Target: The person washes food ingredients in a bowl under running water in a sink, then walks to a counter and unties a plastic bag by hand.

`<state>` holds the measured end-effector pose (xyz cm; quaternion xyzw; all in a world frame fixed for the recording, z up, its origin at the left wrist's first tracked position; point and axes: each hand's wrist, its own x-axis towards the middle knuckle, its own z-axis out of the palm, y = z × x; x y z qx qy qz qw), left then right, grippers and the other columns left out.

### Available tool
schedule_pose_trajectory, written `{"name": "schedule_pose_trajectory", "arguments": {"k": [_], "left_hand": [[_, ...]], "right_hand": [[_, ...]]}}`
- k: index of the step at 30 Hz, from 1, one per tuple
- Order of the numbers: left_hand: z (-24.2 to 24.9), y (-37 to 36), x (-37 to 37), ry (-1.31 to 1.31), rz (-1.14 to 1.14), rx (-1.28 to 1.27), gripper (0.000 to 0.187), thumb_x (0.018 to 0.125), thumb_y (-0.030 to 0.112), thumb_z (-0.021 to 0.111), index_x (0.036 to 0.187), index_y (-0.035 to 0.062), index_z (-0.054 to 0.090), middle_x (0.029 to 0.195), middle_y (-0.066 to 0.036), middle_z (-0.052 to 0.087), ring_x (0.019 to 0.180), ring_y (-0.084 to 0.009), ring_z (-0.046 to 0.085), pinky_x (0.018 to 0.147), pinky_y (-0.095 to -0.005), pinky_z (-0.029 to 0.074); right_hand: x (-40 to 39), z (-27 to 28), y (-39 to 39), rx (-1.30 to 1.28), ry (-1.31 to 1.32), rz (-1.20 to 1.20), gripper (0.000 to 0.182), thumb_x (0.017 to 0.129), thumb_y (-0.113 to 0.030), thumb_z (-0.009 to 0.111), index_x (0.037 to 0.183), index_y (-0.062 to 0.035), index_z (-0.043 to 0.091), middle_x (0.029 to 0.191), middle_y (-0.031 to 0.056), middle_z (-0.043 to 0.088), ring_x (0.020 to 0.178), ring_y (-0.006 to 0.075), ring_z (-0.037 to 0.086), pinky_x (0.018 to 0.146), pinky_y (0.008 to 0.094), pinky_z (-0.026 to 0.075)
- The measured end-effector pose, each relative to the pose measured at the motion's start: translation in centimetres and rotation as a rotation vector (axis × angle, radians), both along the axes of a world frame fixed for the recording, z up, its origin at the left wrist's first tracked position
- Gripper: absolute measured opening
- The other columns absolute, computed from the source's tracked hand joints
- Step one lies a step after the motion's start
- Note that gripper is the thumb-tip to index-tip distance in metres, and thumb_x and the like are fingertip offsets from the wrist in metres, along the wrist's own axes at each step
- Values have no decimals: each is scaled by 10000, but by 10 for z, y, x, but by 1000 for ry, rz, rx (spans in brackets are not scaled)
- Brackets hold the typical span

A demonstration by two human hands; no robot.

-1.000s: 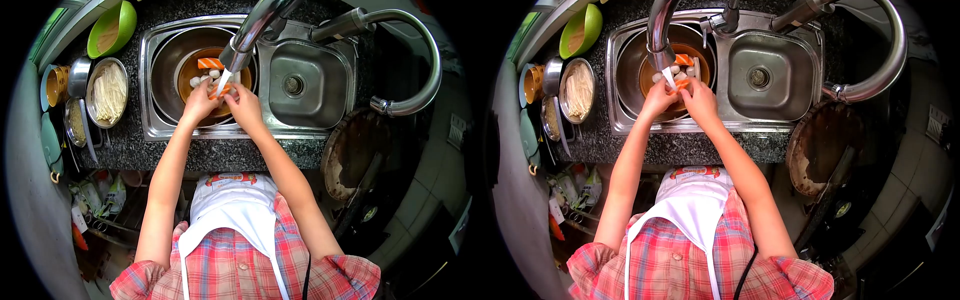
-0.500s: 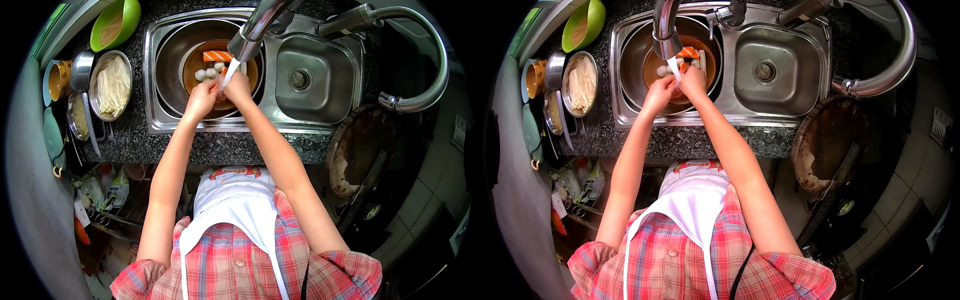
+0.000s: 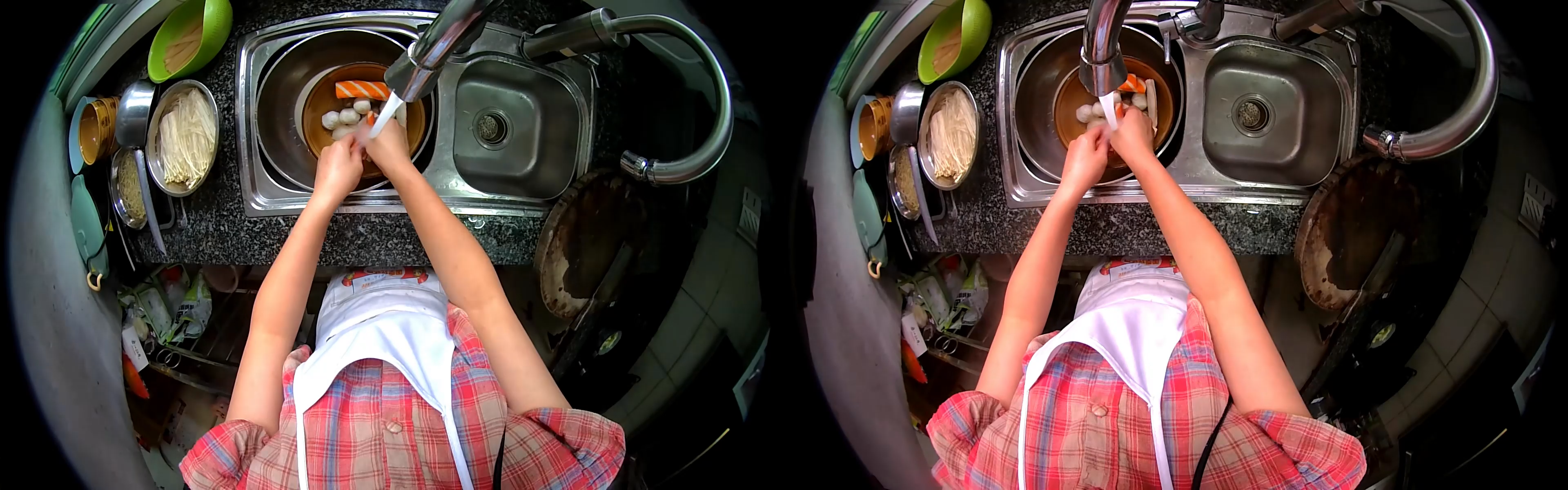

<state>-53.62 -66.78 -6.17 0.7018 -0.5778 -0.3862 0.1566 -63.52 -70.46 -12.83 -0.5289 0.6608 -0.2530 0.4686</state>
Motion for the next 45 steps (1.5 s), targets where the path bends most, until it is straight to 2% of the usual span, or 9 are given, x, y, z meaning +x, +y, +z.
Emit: {"name": "schedule_pose_trajectory", "arguments": {"k": [4,7,10,11,20,30,33,35,45], "left_hand": [[4,4,-9,55,88,78,341,806,90,564,1136,4,558,889,-172,653,815,-250,647,736,-325,475],[-14,4,-5,248,145,77,676,711,-53,572,1352,40,378,1091,-110,617,887,-139,605,757,-267,467],[-26,5,-8,387,246,96,711,690,63,603,1353,7,351,1042,-216,621,938,-308,621,813,-338,467],[-28,5,-8,396,240,132,792,665,25,614,1388,7,289,1085,-192,621,932,-250,630,809,-302,465],[-22,-16,-11,567,265,181,742,649,-37,599,1350,14,363,1071,-192,630,897,-187,633,716,-258,487],[-24,-20,-11,464,249,124,625,664,-4,619,1264,-33,447,1017,-241,632,993,-271,629,694,-317,512],[-22,-20,-12,436,225,75,622,674,12,626,1268,-30,446,1003,-230,639,892,-237,659,646,-304,512],[-11,-20,-14,485,268,190,533,661,-87,607,1176,-2,501,901,-81,645,736,-115,604,576,-238,472],[-6,-15,-8,571,308,268,625,643,-74,609,1245,6,461,903,-145,660,684,-150,629,582,-253,488]], "right_hand": [[-11,33,-3,102,-190,-77,157,788,-123,584,819,31,582,684,99,608,650,146,613,558,294,473],[-21,48,-6,165,-478,-47,465,719,-35,618,1160,31,483,928,105,610,763,174,621,683,280,497],[-23,56,-11,83,-477,161,535,689,-11,611,1202,31,467,944,125,606,790,181,631,700,285,502],[-26,61,-14,130,-351,213,576,671,3,596,1231,16,461,976,150,614,835,199,641,724,295,503],[-32,44,-15,-206,-73,300,531,731,-82,595,1241,-6,466,1036,231,603,912,352,621,783,374,483],[-30,38,-14,-225,-133,272,478,779,-112,587,1230,-5,472,1011,222,613,911,351,619,785,375,478],[-28,37,-12,-232,-135,230,421,788,-99,574,1193,-11,500,994,206,625,902,337,624,783,368,480],[-29,35,-11,-244,-142,230,363,798,-87,561,1150,-6,529,979,195,634,893,330,627,780,366,481],[-26,31,-14,-173,-41,215,225,774,-87,590,980,3,589,846,170,649,847,304,643,733,361,494]]}}
